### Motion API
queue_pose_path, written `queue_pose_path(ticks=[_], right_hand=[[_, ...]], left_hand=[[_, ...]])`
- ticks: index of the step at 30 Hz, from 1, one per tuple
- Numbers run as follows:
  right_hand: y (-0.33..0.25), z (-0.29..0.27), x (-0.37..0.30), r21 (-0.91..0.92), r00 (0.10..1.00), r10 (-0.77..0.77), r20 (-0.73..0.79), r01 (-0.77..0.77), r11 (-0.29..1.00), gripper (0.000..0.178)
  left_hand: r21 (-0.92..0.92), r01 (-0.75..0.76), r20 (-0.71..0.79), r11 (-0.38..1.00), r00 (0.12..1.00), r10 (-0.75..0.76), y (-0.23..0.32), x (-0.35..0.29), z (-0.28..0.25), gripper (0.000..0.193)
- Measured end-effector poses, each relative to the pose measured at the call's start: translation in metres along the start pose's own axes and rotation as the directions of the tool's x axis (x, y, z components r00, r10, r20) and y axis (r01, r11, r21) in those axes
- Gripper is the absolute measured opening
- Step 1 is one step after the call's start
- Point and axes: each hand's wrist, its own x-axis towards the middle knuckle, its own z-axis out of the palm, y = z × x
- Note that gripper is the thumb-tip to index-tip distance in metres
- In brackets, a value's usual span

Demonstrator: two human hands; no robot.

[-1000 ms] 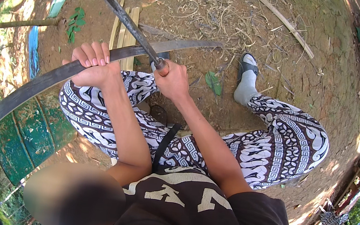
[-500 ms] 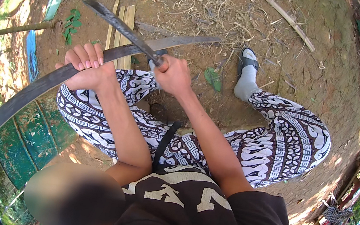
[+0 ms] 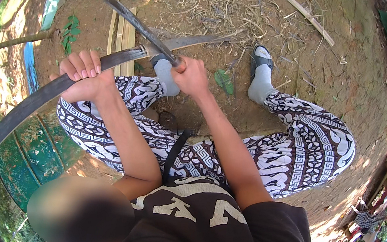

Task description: The person uses a blade to shave a thin strip of bamboo by hand while seated on a log outdoors.

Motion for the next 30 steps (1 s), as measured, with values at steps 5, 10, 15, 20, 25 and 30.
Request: queue_pose_path(ticks=[5,10,15,20,25,30], right_hand=[[0.173,-0.016,0.006,-0.207,0.94,0.237,-0.245,-0.29,0.934,0.022],[0.2,-0.018,-0.006,-0.223,0.929,0.242,-0.279,-0.307,0.925,0.026],[0.127,0.006,0.007,-0.012,0.964,0.232,-0.128,-0.236,0.972,0.028],[0.203,0.0,-0.001,-0.093,0.852,0.325,-0.41,-0.393,0.915,0.029],[0.138,0.008,0.004,-0.125,0.941,0.186,-0.283,-0.228,0.965,0.024],[-0.025,0.016,-0.01,0.22,0.992,0.073,-0.105,-0.049,0.974,0.023]], left_hand=[[-0.026,0.025,-0.035,0.999,0.999,-0.026,-0.003,0.007,0.005,0.06],[-0.017,0.016,0.012,1.0,1.0,-0.015,-0.008,0.004,0.008,0.059],[-0.003,-0.006,-0.004,1.0,1.0,0.006,0.001,0.005,0.0,0.058],[-0.036,0.025,0.027,0.999,0.999,-0.024,-0.006,0.007,0.007,0.059],[-0.031,0.012,0.022,0.999,1.0,-0.012,-0.01,0.002,0.009,0.061],[-0.024,-0.001,0.044,1.0,0.999,0.002,-0.003,0.001,0.002,0.062]])
